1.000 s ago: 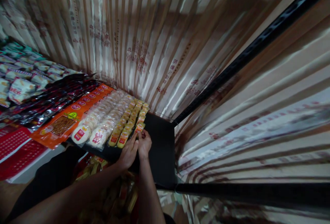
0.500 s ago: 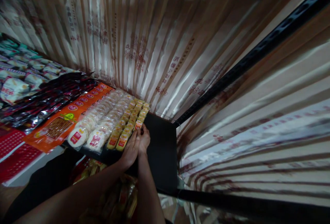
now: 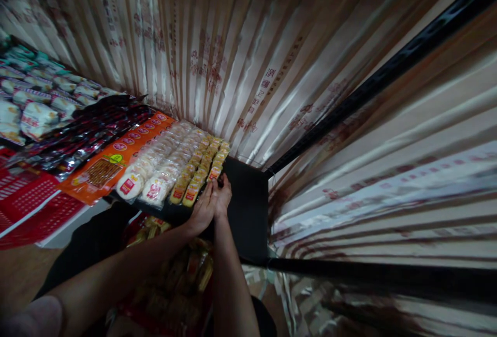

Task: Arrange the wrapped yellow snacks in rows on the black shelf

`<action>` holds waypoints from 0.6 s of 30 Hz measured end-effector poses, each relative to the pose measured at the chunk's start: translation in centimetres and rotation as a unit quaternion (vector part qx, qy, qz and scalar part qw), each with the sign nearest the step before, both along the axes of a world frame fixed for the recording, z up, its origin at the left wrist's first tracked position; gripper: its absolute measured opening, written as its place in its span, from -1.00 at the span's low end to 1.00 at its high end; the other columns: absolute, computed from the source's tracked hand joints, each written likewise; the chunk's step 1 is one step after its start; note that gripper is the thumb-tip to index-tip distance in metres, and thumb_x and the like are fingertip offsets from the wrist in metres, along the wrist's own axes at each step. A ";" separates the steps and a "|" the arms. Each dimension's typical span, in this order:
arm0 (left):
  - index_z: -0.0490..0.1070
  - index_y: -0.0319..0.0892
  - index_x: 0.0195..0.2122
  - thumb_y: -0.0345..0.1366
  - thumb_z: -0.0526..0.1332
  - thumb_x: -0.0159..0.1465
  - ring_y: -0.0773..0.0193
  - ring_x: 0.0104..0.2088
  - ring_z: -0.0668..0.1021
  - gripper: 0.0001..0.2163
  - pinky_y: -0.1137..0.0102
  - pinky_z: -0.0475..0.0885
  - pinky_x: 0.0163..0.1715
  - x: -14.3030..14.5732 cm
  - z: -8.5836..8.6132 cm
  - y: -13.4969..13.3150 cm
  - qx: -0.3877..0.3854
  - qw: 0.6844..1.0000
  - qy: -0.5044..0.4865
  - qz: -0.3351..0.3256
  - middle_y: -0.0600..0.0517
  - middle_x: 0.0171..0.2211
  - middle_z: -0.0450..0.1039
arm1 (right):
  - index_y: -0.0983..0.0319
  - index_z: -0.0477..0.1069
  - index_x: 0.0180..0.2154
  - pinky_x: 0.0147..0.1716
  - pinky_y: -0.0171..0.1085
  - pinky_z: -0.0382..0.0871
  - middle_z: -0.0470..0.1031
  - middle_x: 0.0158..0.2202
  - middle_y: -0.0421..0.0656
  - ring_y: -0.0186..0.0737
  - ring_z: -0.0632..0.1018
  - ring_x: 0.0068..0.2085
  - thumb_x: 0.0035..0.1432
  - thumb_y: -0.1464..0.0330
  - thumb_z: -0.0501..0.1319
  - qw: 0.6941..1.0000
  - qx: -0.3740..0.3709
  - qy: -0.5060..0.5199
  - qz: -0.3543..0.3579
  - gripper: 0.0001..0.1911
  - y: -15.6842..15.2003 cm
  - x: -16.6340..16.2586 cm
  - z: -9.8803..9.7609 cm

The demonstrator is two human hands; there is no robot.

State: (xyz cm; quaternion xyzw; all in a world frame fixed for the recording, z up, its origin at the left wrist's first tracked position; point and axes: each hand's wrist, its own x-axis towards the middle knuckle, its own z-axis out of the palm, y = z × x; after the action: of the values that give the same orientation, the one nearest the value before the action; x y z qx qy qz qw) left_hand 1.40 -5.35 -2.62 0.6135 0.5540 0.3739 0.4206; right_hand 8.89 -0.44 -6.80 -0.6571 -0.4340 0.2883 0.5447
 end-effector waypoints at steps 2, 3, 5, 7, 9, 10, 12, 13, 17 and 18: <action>0.14 -0.33 0.20 -0.30 -0.09 0.29 0.18 0.24 0.19 -0.54 0.25 0.06 0.25 -0.5 0.7 -0.8 -0.008 1.000 0.008 -0.006 -0.18 0.23 0.12 | 0.29 0.32 0.02 -0.11 -0.21 0.37 0.47 -0.07 -0.04 -0.20 0.50 -0.13 -0.02 0.14 0.17 0.999 -0.007 -0.018 -0.026 -0.42 -0.7 -0.1 0.5; 0.16 -0.35 0.18 -0.29 -0.09 0.29 0.17 0.23 0.22 -0.55 0.26 0.09 0.24 -0.7 1.0 -1.2 -0.017 1.000 0.015 -0.010 -0.20 0.22 0.15 | 0.30 0.33 0.02 -0.11 -0.21 0.37 0.46 -0.07 -0.02 -0.20 0.49 -0.13 -0.02 0.13 0.17 0.999 -0.013 -0.028 -0.036 -0.42 -1.3 -0.1 0.8; 0.21 -0.37 0.15 -0.29 -0.09 0.29 0.15 0.18 0.30 -0.56 0.27 0.15 0.21 -1.2 1.5 -2.2 -0.034 0.999 0.034 -0.017 -0.23 0.16 0.24 | 0.31 0.36 -0.01 -0.11 -0.22 0.37 0.47 -0.07 0.00 -0.19 0.50 -0.14 0.01 0.14 0.14 0.997 -0.026 -0.047 -0.051 -0.46 -2.7 -0.3 1.5; 0.26 -0.35 0.11 -0.30 -0.09 0.29 0.16 0.12 0.38 -0.59 0.28 0.21 0.16 -1.7 1.6 -3.4 -0.043 0.998 0.044 -0.023 -0.21 0.10 0.33 | 0.31 0.39 -0.06 -0.12 -0.22 0.37 0.49 -0.11 -0.01 -0.19 0.51 -0.16 0.04 0.15 0.11 0.996 -0.041 -0.058 -0.059 -0.51 -4.5 -0.7 2.1; 0.29 -0.28 0.07 -0.31 -0.09 0.29 0.19 0.05 0.43 -0.62 0.29 0.27 0.11 -2.2 1.3 -4.8 -0.040 0.998 0.036 -0.032 -0.16 0.06 0.39 | 0.29 0.41 -0.10 -0.17 -0.23 0.39 0.51 -0.15 -0.02 -0.20 0.53 -0.21 0.08 0.16 0.07 0.996 -0.049 -0.049 -0.058 -0.56 -6.5 -1.3 2.4; 0.30 -0.24 0.05 -0.31 -0.09 0.29 0.21 0.02 0.45 -0.64 0.31 0.30 0.07 -2.6 1.0 -5.6 -0.037 0.998 0.028 -0.039 -0.13 0.03 0.41 | 0.28 0.41 -0.12 -0.21 -0.24 0.40 0.52 -0.16 -0.03 -0.22 0.54 -0.25 0.10 0.17 0.04 0.997 -0.048 -0.038 -0.051 -0.58 -7.6 -1.7 2.5; 0.35 -0.20 -0.04 -0.29 -0.11 0.30 0.23 -0.08 0.50 -0.67 0.33 0.35 -0.01 -3.5 0.4 -7.4 -0.028 0.997 0.025 -0.065 -0.10 -0.07 0.48 | 0.27 0.41 -0.13 -0.28 -0.27 0.42 0.51 -0.16 -0.04 -0.25 0.55 -0.30 0.13 0.17 0.01 0.999 -0.037 -0.019 -0.033 -0.60 -9.8 -2.3 2.4; 0.37 -0.21 -0.10 -0.27 -0.13 0.31 0.24 -0.14 0.51 -0.67 0.34 0.36 -0.06 -4.1 0.1 -8.4 -0.023 0.995 0.033 -0.088 -0.09 -0.14 0.50 | 0.27 0.41 -0.14 -0.29 -0.28 0.42 0.51 -0.16 -0.04 -0.27 0.55 -0.31 0.14 0.18 0.00 0.999 -0.031 -0.018 -0.024 -0.61 -11.0 -2.6 2.4; 0.40 -0.20 -0.39 -0.19 -0.18 0.33 0.25 -0.35 0.50 -0.60 0.36 0.39 -0.22 -7.4 -1.2 -12.5 -0.016 0.978 0.076 -0.195 -0.05 -0.39 0.49 | 0.24 0.44 -0.21 -0.24 -0.28 0.41 0.53 -0.23 -0.07 -0.26 0.54 -0.28 0.17 0.23 0.00 0.994 -0.035 -0.093 0.054 -0.67 -16.1 -3.3 1.9; 0.40 -0.20 -0.41 -0.17 -0.17 0.33 0.26 -0.38 0.49 -0.60 0.36 0.39 -0.25 -8.3 -1.7 -13.4 -0.021 0.974 0.079 -0.210 -0.04 -0.42 0.49 | 0.23 0.46 -0.23 -0.22 -0.26 0.40 0.53 -0.27 -0.08 -0.24 0.54 -0.27 0.18 0.24 0.00 0.988 -0.040 -0.124 0.080 -0.68 -17.5 -3.3 1.7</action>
State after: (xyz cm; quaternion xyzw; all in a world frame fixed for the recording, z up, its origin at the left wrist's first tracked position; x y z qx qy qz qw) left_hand -6.90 -18.75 -4.37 0.7349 0.4520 0.2156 0.4572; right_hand 5.55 -17.94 -5.09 -0.6724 -0.5374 0.2639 0.4352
